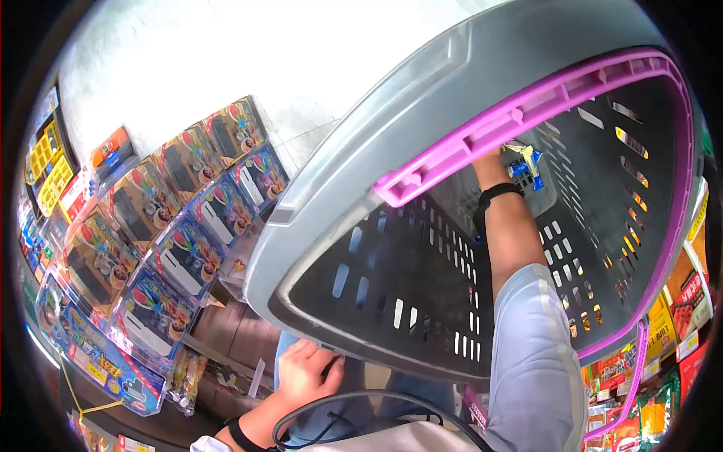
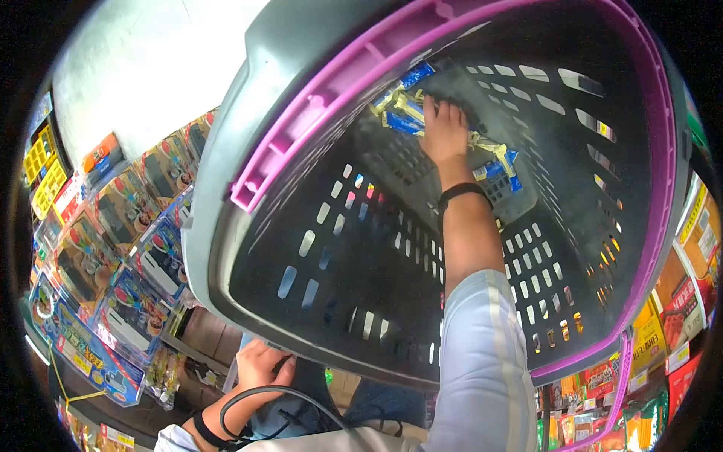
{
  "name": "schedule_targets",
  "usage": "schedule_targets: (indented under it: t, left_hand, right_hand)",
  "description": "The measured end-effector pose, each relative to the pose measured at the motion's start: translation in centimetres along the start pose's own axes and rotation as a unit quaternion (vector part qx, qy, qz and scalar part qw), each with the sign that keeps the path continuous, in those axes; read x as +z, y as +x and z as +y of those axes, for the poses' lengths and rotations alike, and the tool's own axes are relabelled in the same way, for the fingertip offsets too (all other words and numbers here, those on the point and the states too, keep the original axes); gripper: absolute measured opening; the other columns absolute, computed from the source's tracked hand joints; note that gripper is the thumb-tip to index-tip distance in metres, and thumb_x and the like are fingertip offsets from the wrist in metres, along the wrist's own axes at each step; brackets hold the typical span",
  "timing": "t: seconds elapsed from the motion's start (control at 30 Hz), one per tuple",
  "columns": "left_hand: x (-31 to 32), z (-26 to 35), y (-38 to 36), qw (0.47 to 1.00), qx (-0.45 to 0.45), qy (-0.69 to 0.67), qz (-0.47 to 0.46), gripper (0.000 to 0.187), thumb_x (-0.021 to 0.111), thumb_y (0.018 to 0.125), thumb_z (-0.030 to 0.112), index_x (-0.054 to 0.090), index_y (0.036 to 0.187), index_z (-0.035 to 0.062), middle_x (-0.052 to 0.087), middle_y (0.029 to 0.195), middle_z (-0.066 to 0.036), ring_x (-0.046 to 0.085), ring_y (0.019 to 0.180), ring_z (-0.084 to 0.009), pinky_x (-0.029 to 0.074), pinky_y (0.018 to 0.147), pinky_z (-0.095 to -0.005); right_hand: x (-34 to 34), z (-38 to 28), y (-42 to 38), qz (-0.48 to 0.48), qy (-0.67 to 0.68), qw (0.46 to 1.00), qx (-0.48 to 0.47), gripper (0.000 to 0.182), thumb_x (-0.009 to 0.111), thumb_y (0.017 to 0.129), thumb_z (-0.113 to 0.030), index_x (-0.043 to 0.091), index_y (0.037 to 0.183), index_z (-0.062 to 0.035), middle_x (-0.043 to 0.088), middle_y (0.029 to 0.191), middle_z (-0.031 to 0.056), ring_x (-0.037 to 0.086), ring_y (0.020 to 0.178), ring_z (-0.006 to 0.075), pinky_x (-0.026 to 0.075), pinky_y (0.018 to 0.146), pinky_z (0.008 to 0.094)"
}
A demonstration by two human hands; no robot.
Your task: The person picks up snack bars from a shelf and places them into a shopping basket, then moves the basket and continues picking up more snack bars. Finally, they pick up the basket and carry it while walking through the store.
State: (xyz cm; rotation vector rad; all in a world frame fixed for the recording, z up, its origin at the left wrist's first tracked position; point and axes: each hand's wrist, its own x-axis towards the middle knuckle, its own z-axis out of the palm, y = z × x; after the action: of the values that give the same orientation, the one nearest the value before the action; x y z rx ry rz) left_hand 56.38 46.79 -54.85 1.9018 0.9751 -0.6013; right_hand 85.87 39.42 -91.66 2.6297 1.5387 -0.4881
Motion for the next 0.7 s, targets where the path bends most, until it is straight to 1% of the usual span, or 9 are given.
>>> schedule_targets:
  t: [0.07,0.17,0.23,0.27,0.33,0.47,0.53,0.6,0.7]
  left_hand:
    - [0.1,0.0,0.1,1.0,0.005,0.007,-0.002,0.013,0.063,0.064,0.011,0.062,0.076,0.0058,0.06,0.073,-0.01,0.058,0.067,-0.0284,0.047,0.06,-0.0351]
    - [0.0,0.5,0.1,1.0,0.004,0.013,-0.025,0.013,0.063,0.063,0.01,0.061,0.075,0.0062,0.059,0.072,-0.009,0.058,0.066,-0.0274,0.047,0.059,-0.0346]
    - [0.2,0.3,-0.1,1.0,0.007,0.011,-0.021,0.013,0.062,0.063,0.01,0.061,0.075,0.0065,0.059,0.072,-0.008,0.058,0.066,-0.0266,0.047,0.059,-0.0344]
    - [0.3,0.3,-0.1,1.0,0.01,0.01,-0.021,0.013,0.062,0.063,0.01,0.061,0.075,0.0067,0.059,0.072,-0.008,0.058,0.066,-0.0263,0.046,0.059,-0.0343]
    - [0.4,0.3,-0.1,1.0,0.015,0.013,-0.022,0.013,0.062,0.063,0.01,0.06,0.075,0.007,0.059,0.073,-0.007,0.058,0.066,-0.026,0.046,0.059,-0.0342]
    - [0.4,0.3,-0.2,1.0,0.012,0.012,-0.024,0.013,0.062,0.063,0.01,0.06,0.076,0.0075,0.059,0.074,-0.007,0.058,0.067,-0.0257,0.046,0.059,-0.0341]
    - [0.5,0.1,-0.3,1.0,0.017,0.012,-0.02,0.014,0.061,0.063,0.01,0.06,0.077,0.0077,0.059,0.074,-0.007,0.058,0.066,-0.0255,0.046,0.059,-0.0341]
    - [0.4,-0.1,-0.3,1.0,0.016,0.015,-0.02,0.014,0.061,0.063,0.01,0.06,0.077,0.0079,0.059,0.073,-0.007,0.057,0.066,-0.0254,0.046,0.059,-0.034]
    - [0.5,-0.1,-0.3,1.0,0.012,0.011,-0.02,0.014,0.061,0.063,0.01,0.06,0.077,0.0081,0.058,0.073,-0.006,0.057,0.065,-0.0252,0.046,0.059,-0.0342]
  right_hand:
    - [0.3,0.0,-0.5,-0.01,0.003,1.0,0.014,0.078,0.075,0.058,-0.025,0.038,0.125,-0.0137,0.052,0.106,0.0097,0.051,0.099,0.0279,0.042,0.086,0.0391]
    - [-1.0,-0.7,-1.0,-0.026,0.031,0.999,-0.003,0.075,0.072,0.06,-0.022,0.037,0.126,-0.013,0.053,0.107,0.0098,0.052,0.098,0.0283,0.043,0.085,0.0392]
    - [-1.2,-1.0,-1.4,-0.068,0.048,0.996,-0.045,0.073,0.07,0.063,-0.02,0.036,0.127,-0.0128,0.053,0.109,0.0103,0.051,0.101,0.0288,0.041,0.089,0.0398]
    - [-0.2,-1.0,-2.2,-0.05,0.078,0.991,-0.095,0.071,0.067,0.065,-0.016,0.035,0.128,-0.0127,0.051,0.112,0.0116,0.047,0.107,0.0301,0.035,0.095,0.0426]
    - [1.7,-1.6,-2.6,-0.053,0.074,0.982,-0.167,0.071,0.067,0.065,-0.013,0.035,0.129,-0.0126,0.05,0.114,0.0126,0.043,0.112,0.0312,0.03,0.099,0.0461]
    - [3.0,-1.2,-2.2,-0.069,0.107,0.984,-0.126,0.071,0.068,0.063,-0.012,0.038,0.127,-0.0151,0.049,0.116,0.0116,0.04,0.116,0.0332,0.03,0.099,0.0477]
    - [1.4,-1.1,-1.9,-0.136,0.122,0.966,-0.182,0.071,0.071,0.063,-0.018,0.039,0.127,-0.0164,0.049,0.119,0.0096,0.037,0.121,0.0335,0.024,0.101,0.0519]
    - [-3.4,-0.9,-1.3,-0.281,0.015,0.918,-0.281,0.07,0.07,0.065,-0.019,0.039,0.127,-0.0167,0.05,0.118,0.0098,0.032,0.125,0.0329,0.021,0.103,0.0527]
    - [-1.9,0.1,-1.6,-0.292,-0.044,0.911,-0.288,0.069,0.07,0.065,-0.018,0.039,0.127,-0.0156,0.051,0.117,0.0102,0.029,0.127,0.0325,0.02,0.104,0.0521]
